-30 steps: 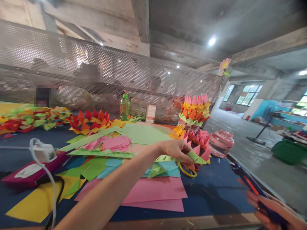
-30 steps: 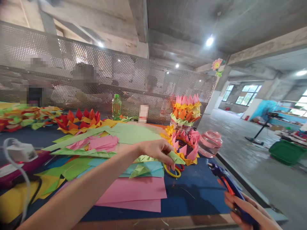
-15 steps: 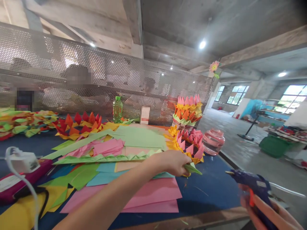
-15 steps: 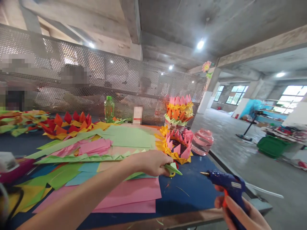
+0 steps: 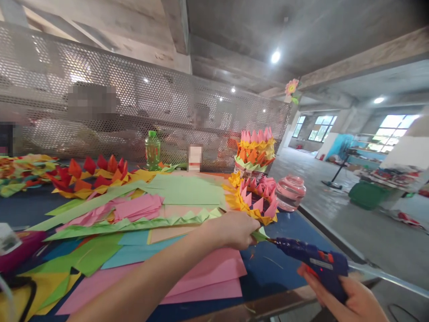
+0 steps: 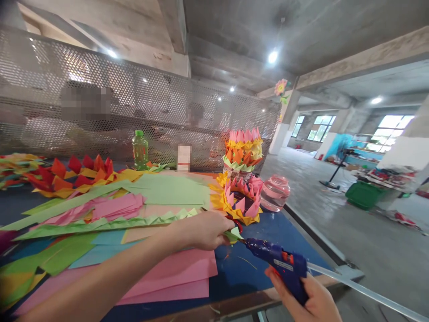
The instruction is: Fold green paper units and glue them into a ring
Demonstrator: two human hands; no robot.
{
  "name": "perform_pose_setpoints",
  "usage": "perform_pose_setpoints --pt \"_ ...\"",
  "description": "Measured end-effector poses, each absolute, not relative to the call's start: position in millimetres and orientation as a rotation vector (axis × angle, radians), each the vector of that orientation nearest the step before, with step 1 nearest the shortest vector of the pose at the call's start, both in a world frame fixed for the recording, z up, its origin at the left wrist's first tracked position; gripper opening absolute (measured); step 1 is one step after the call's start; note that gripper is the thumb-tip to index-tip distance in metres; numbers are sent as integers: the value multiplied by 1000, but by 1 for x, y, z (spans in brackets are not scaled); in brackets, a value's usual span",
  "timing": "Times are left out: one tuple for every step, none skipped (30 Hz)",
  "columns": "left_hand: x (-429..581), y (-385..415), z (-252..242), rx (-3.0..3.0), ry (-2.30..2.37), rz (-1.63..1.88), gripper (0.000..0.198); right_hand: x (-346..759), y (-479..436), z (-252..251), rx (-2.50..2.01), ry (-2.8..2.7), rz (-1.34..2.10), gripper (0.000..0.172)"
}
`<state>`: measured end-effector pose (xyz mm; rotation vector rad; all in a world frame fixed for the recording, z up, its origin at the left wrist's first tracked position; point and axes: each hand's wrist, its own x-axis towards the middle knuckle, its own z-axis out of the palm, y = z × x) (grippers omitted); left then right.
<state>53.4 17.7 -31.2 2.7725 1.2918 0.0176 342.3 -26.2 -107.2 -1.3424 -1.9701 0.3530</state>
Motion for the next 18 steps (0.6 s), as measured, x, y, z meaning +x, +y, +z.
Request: perform_pose_setpoints --pt "54 17 -31 2780 1293 15 17 344 -25 -110 -1332 -1999 319 27" --pt "54 17 -31 2788 1291 14 17 347 -24 -114 -1316 -2028 284 26" --pt "55 18 -31 2796 1288 12 17 350 -23 -117 -1297 -2052 249 26" --pt "55 18 -32 2805 1282 11 17 352 -22 -120 -1275 -2076 218 26" --pt "56 18 -33 2814 1275 11 17 353 -22 -122 -1257 -2095 188 26" --pt "56 18 -33 2824 1268 13 18 354 -21 -123 -1242 -2107 160 26" --pt "57 18 -34 2834 1261 16 19 353 -21 -123 -1236 -2115 139 25" --pt "58 18 -35 2844 1257 21 20 351 -21 -123 -1242 -2116 125 25" --pt "58 17 -35 2853 1254 25 21 349 -22 -122 -1252 -2113 117 26" --pt "59 17 -36 2862 1255 28 22 346 -22 -121 -1262 -2107 107 27" --pt "60 17 -36 2871 1260 30 23 343 -23 -120 -1271 -2098 98 29" --pt "61 16 -37 2878 1267 31 23 341 -23 -120 -1275 -2094 89 30" --pt "61 16 -38 2887 1276 32 22 340 -23 -121 -1279 -2085 80 32" --pt "62 16 -39 2896 1285 34 21 340 -23 -123 -1278 -2085 78 33" --pt "63 16 -40 2905 1292 38 19 341 -23 -125 -1277 -2093 89 33" --pt "64 16 -41 2914 1300 44 17 342 -22 -128 -1281 -2103 104 33" --pt "64 15 -42 2923 1306 49 15 343 -21 -130 -1288 -2116 119 33" --pt "65 15 -43 2932 1314 55 13 345 -20 -133 -1297 -2128 127 33"
